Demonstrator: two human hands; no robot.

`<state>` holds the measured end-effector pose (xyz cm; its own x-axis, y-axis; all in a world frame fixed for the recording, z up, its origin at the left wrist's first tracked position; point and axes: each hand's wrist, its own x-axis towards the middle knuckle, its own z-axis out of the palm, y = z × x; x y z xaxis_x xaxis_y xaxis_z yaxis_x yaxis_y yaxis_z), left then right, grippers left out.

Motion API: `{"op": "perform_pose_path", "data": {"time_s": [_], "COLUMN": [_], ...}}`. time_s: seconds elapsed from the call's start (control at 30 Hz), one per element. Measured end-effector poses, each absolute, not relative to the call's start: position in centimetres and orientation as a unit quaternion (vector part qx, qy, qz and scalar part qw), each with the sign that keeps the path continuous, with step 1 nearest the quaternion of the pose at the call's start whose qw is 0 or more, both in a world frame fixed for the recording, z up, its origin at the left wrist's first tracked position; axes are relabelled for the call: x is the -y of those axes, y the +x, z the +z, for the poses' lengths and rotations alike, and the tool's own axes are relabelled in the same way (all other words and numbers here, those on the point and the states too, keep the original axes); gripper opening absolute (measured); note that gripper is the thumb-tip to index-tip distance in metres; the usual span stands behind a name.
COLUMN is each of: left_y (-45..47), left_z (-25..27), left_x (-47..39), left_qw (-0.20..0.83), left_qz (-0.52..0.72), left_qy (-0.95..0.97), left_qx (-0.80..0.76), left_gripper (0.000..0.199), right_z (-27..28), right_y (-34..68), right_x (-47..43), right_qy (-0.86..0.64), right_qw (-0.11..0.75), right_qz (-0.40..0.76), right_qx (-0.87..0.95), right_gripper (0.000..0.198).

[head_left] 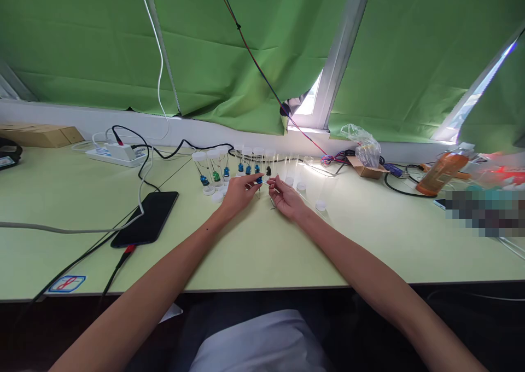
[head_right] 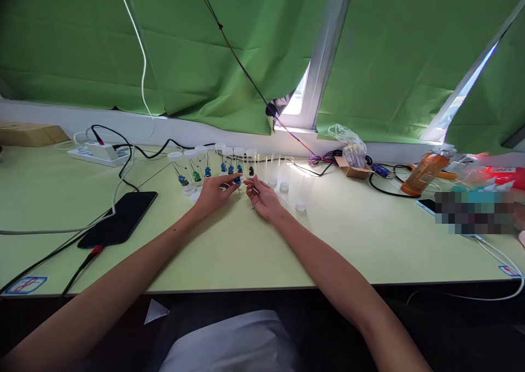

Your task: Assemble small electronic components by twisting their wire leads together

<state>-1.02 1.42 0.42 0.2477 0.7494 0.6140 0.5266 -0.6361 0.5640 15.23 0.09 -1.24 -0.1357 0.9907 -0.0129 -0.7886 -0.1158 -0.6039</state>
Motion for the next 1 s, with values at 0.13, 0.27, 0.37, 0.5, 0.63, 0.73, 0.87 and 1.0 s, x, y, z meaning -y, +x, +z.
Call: {"op": "perform_pose_path", "data": {"time_s": [0.13, 0.27, 0.37, 0.5, 0.63, 0.73, 0.87, 1.0], "left_y": [-0.97, -0.96, -0.96, -0.98, -1.05, -1.09, -1.09, -1.14], "left_z": [0.45, 0.47, 0.54, 0.56, 0.39, 0.3, 0.32, 0.31], "left_x": [-1.37, -1.37, -1.33, -1.33, -1.43, -1.47, -1.49, -1.54], "left_qw": [0.122, 0.122, 0.123, 0.123, 0.123, 0.12, 0.118, 0.114], "left_qz": [0.455, 0.451, 0.452, 0.455, 0.457, 0.459, 0.457, 0.453], "left_qy": [0.78, 0.781, 0.779, 0.777, 0.775, 0.775, 0.775, 0.777], "left_qx": [-0.411, -0.415, -0.417, -0.417, -0.419, -0.419, -0.42, -0.421], "left_gripper": [0.034, 0.034, 0.034, 0.034, 0.033, 0.033, 0.033, 0.033], "right_z": [-1.22, -1.27, -1.39, -1.51, -1.4, -1.27, -1.26, -1.31], "right_y": [15.22, 15.3, 15.37, 15.33, 15.18, 15.07, 14.95, 14.89], "right_x": [0.01, 0.11, 0.1, 0.11, 0.34, 0.53, 0.6, 0.63], "right_qy": [-0.218, -0.218, -0.211, -0.211, -0.214, -0.223, -0.23, -0.234], "right_qw": [0.62, 0.614, 0.609, 0.608, 0.607, 0.605, 0.608, 0.61], "right_qz": [0.712, 0.71, 0.713, 0.714, 0.713, 0.712, 0.707, 0.703], "right_qx": [0.248, 0.268, 0.276, 0.277, 0.28, 0.28, 0.28, 0.281], "right_gripper": [0.011, 0.007, 0.008, 0.005, 0.003, 0.006, 0.007, 0.011]}}
